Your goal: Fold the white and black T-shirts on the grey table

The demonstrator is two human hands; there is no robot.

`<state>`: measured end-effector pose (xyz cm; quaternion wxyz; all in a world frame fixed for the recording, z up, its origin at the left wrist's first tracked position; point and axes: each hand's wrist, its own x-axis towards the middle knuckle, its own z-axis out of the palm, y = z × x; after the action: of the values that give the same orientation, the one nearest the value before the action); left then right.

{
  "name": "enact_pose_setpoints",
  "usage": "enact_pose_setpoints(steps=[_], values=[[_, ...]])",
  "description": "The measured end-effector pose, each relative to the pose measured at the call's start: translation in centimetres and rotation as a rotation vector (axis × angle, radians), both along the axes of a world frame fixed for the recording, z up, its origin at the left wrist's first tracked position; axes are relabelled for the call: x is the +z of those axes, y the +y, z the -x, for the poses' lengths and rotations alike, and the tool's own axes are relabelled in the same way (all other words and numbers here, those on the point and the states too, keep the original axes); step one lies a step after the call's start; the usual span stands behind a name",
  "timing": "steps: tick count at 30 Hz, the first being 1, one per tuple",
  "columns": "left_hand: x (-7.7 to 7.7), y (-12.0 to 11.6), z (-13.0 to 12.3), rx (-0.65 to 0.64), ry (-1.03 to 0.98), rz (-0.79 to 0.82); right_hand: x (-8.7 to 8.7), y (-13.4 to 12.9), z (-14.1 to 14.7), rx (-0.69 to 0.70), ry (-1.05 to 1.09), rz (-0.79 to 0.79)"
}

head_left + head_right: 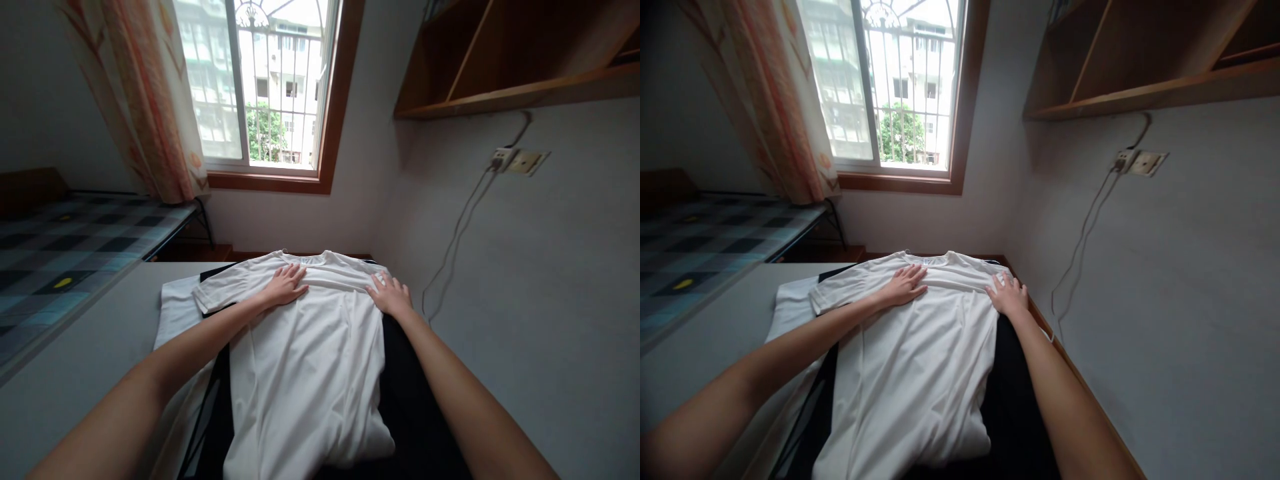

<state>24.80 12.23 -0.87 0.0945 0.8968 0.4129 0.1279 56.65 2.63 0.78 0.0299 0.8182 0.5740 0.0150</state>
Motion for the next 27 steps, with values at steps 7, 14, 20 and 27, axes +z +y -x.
enact_pose_setpoints(steps=[7,14,20,27], values=[[-0.3,-1.1,5.5,-0.016,0.068,-0.029,-0.3,0.0,0.3,-0.016,-0.023,-0.024],[0.2,-3.0,9.3,-0.120,0.068,-0.114,-0.6,-0.1,0.9,-0.050,-0.059,-0.082],[1.7,-6.9,10.4,-0.232,-0.148,-0.154,-1.2,-1.1,2.0,-0.014,-0.140,-0.269],[3.1,-13.0,10.5,-0.427,-0.144,0.023,-0.7,-3.3,4.1,0.107,-0.113,-0.350]])
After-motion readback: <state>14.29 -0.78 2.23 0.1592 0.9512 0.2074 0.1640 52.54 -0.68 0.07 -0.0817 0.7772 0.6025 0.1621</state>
